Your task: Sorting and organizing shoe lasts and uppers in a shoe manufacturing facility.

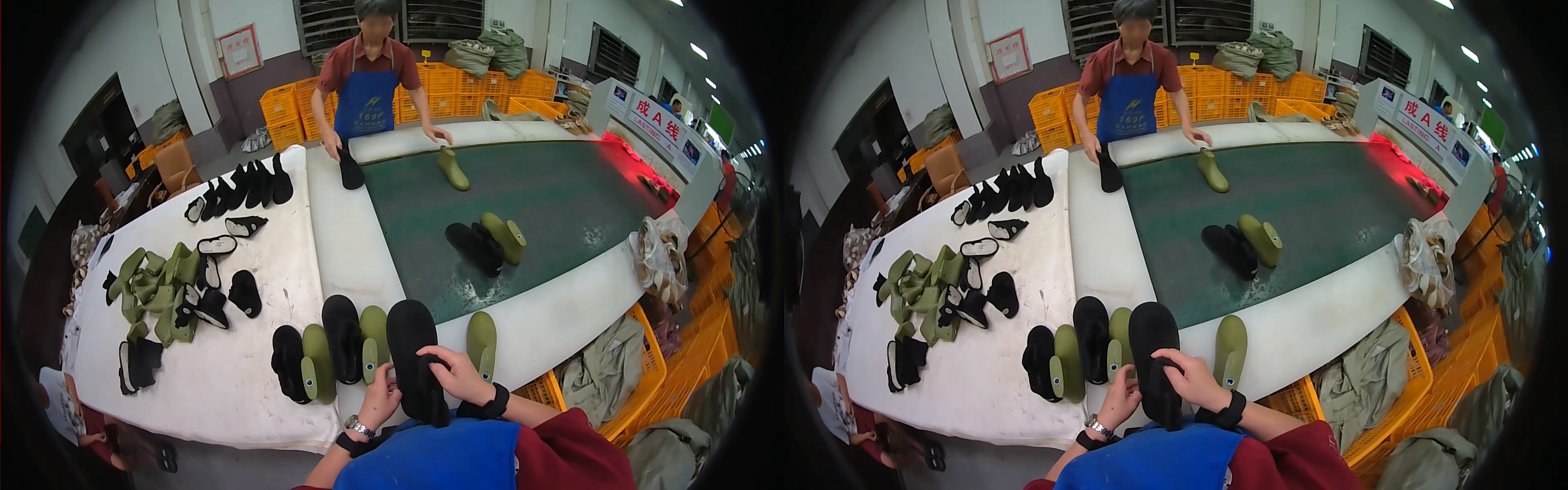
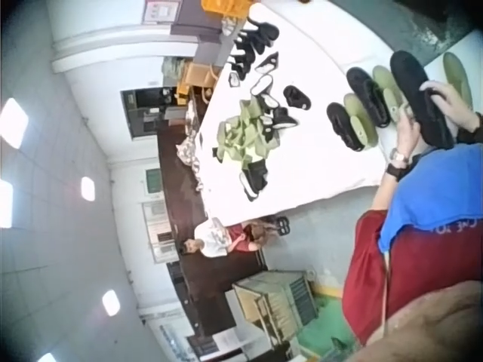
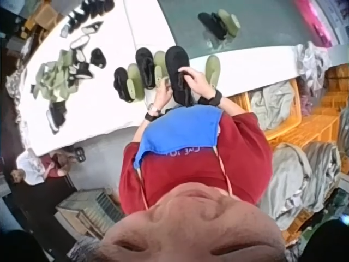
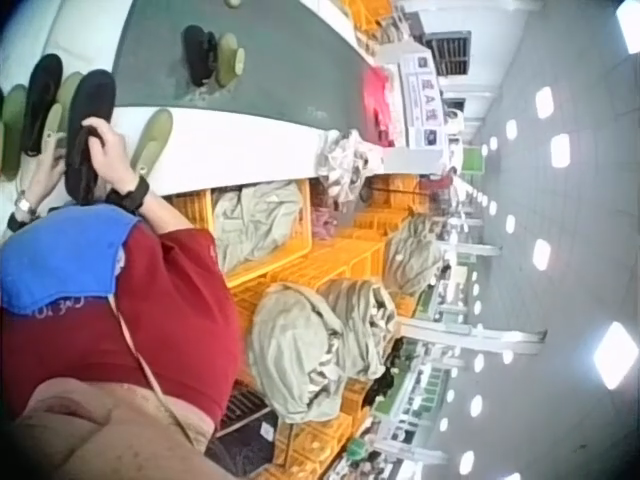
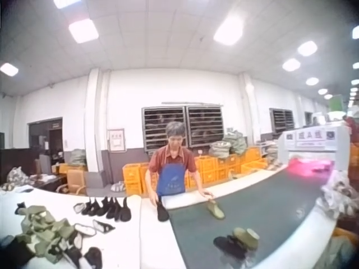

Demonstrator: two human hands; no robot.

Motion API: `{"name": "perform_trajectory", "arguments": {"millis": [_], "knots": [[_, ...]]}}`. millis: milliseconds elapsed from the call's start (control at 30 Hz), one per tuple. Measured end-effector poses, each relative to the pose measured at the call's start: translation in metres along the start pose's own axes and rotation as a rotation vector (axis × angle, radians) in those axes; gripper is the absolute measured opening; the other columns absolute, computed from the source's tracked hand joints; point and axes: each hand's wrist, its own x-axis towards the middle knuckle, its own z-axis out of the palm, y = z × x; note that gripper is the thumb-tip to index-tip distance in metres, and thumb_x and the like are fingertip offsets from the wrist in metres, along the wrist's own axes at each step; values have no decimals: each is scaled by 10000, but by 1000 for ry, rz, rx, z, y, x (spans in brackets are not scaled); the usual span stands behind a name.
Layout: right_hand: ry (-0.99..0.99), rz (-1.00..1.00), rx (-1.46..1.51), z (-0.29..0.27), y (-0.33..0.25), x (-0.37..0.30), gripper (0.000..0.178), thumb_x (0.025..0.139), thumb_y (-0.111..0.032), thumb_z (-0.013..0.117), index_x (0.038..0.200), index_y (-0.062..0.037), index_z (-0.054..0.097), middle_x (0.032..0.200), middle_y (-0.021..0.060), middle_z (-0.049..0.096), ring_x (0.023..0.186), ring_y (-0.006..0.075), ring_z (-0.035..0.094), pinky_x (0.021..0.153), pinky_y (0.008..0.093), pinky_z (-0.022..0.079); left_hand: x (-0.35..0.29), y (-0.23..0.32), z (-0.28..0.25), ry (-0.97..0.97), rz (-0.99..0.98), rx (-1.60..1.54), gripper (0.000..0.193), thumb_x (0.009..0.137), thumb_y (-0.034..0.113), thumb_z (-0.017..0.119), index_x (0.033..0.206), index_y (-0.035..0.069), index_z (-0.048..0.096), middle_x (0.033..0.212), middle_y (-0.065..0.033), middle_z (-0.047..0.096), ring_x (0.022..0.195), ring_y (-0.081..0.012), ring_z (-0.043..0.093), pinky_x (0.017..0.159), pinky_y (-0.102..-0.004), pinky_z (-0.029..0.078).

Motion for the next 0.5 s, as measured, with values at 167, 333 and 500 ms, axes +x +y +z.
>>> {"name": "perform_trajectory", "arguments": {"millis": [167, 333, 500], "knots": [[-13, -1, -69, -11, 3, -4, 314, 776, 6, 483, 1075, -56, 554, 911, 152, 618, 751, 244, 625, 673, 301, 479, -15, 38, -9, 16, 97, -104, 368, 752, 65, 557, 1084, -5, 415, 1004, -189, 562, 896, -214, 600, 702, -286, 487], [-57, -57, -39, -20, 3, -8, 315, 780, -49, 505, 1088, -103, 537, 754, 172, 608, 648, 356, 592, 583, 390, 471, -21, 64, 1, 192, 426, 379, 280, 749, 152, 613, 948, -3, 492, 1005, -202, 528, 849, -333, 556, 646, -350, 482], [-76, -65, 19, -41, 4, -14, 317, 779, -42, 499, 1089, -98, 536, 765, 173, 608, 643, 352, 591, 580, 380, 471, -19, 72, 14, 9, 98, 374, 157, 776, 149, 608, 836, 12, 557, 1118, -158, 529, 814, -280, 598, 650, -323, 489]]}}
